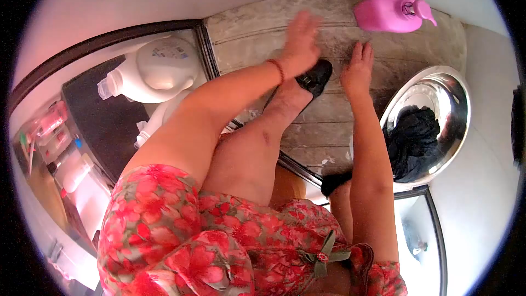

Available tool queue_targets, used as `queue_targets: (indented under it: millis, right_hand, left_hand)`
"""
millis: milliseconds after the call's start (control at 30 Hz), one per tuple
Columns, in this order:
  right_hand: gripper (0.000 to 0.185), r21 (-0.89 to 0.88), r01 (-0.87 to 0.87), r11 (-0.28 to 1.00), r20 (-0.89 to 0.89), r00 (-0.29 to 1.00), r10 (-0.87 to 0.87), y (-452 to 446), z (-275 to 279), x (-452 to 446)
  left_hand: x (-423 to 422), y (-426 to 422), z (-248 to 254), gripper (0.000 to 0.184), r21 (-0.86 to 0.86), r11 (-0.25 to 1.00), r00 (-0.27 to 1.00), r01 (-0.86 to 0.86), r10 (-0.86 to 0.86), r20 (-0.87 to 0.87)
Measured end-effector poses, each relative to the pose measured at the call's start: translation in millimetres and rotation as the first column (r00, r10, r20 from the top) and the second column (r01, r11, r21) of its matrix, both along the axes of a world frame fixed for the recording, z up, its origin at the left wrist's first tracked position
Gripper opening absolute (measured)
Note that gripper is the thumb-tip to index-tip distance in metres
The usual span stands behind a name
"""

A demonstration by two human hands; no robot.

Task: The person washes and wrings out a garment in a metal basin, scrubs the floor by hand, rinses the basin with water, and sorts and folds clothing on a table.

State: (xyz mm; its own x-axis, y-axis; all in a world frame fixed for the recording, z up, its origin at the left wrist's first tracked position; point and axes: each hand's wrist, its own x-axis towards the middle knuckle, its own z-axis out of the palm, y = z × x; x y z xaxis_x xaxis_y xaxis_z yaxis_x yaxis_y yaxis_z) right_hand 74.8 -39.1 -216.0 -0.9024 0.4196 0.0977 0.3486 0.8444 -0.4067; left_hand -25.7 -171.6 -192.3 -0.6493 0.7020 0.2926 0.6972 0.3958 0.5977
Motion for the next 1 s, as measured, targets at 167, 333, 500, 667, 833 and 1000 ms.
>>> queue_targets:
  millis: [167, 333, 500, 667, 833, 1000]
  right_hand:
    - [0.067, -0.187, 0.150, 0.971, -0.175, 0.967, -0.183, 2, -10, -13]
    - [0.069, -0.859, 0.038, 0.510, -0.261, 0.825, -0.501, 25, 2, -33]
    - [0.081, -0.825, -0.084, 0.559, -0.393, 0.796, -0.461, 48, 28, -37]
    - [0.090, -0.723, -0.102, 0.683, -0.489, 0.774, -0.403, 46, 51, -36]
    - [0.107, -0.576, -0.107, 0.811, -0.591, 0.739, -0.322, 45, 76, -36]
    - [0.121, -0.496, -0.063, 0.866, -0.603, 0.743, -0.292, 49, 86, -47]
  left_hand:
    - [-66, -92, -32, 0.061, -0.272, 0.687, 0.723, -0.673, 0.688, -0.051]
    - [-135, -156, -89, 0.071, -0.513, 0.441, 0.580, -0.737, 0.802, -0.143]
    - [-115, -74, -19, 0.073, -0.839, 0.178, 0.608, -0.514, 0.765, -0.211]
    - [-40, 18, -29, 0.072, -0.428, 0.816, 0.901, -0.390, 0.434, 0.006]
    - [-9, 50, -2, 0.072, -0.216, 0.976, 0.930, 0.042, 0.041, 0.365]
    - [-37, -51, -16, 0.068, -0.216, 0.904, 0.919, -0.368, 0.389, 0.066]
